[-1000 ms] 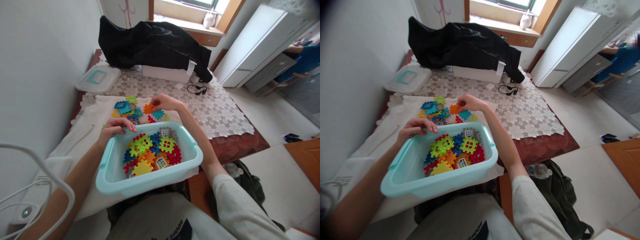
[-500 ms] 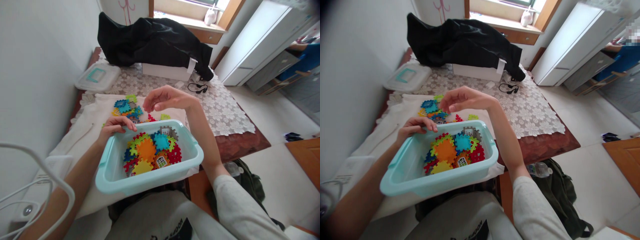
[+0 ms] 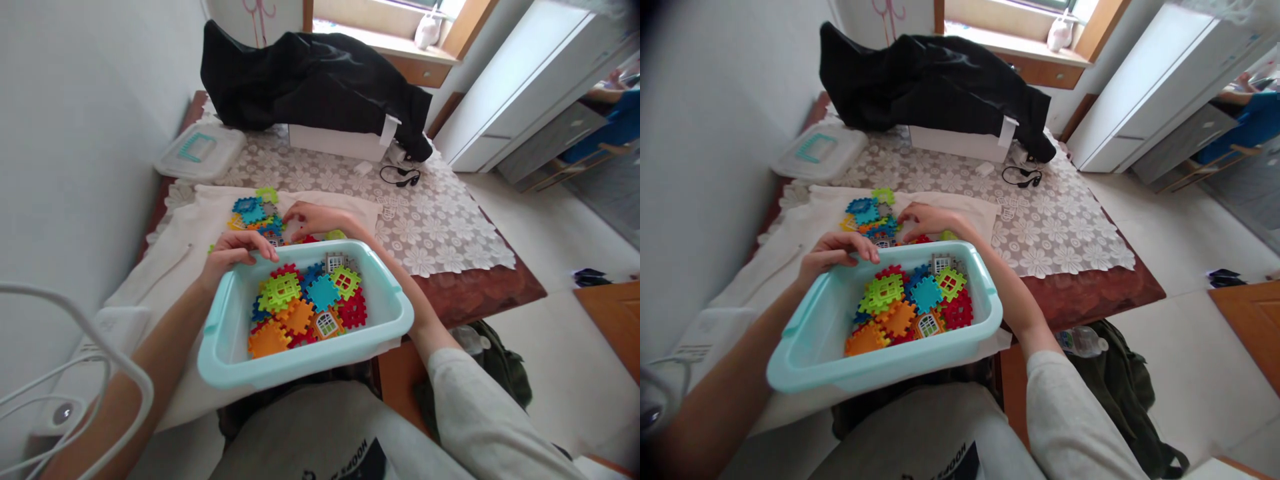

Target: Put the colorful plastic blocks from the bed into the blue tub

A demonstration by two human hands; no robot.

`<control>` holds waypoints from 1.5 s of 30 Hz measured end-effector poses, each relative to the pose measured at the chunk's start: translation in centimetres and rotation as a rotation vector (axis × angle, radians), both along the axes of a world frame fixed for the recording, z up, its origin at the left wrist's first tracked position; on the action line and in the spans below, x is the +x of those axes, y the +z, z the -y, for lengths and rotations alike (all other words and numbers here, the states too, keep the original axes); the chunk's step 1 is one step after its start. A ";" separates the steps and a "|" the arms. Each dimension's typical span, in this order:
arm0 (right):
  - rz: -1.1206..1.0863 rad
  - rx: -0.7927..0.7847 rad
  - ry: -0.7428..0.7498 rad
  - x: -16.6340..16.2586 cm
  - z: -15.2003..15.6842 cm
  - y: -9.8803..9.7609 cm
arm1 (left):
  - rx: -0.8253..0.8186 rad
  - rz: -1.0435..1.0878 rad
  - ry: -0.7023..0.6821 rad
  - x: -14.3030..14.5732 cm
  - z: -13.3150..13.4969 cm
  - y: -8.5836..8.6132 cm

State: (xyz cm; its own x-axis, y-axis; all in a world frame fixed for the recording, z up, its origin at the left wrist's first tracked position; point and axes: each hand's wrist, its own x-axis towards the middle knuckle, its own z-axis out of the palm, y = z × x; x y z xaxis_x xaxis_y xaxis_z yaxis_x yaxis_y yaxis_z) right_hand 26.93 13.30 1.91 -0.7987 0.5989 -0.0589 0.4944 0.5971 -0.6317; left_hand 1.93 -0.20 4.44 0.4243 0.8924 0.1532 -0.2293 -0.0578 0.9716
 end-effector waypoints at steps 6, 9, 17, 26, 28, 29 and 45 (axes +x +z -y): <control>-0.091 -0.110 -0.020 -0.8 -0.6 -1.9 | 0.004 -0.009 0.003 -0.1 0.0 0.0; -0.104 -0.098 -0.037 -1.6 -0.6 -2.6 | 0.015 -0.014 -0.003 -0.2 -0.1 -0.1; -0.120 -0.061 -0.109 -1.6 0.6 -1.5 | 0.019 -0.017 -0.011 -0.5 -0.3 -0.4; -0.161 -0.095 -0.063 -1.5 0.7 -1.2 | 0.016 -0.003 -0.019 -0.3 -0.3 -0.3; -0.160 -0.090 -0.056 -1.4 0.7 -1.0 | 0.025 -0.010 -0.010 -0.3 -0.3 -0.3; -0.164 -0.092 -0.059 -1.4 0.7 -0.9 | 0.025 -0.015 -0.006 -0.3 -0.3 -0.3; -0.239 -0.244 -0.087 0.0 0.5 1.0 | 0.009 -0.010 0.000 -0.3 -0.1 -0.3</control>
State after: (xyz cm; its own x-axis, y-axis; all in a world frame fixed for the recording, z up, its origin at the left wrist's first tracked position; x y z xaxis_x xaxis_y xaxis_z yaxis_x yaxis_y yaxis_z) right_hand 26.92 12.84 2.94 -0.7538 0.6566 -0.0260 0.3574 0.3765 -0.8547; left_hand 1.60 -0.06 4.11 0.4256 0.8912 0.1571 -0.2198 -0.0665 0.9733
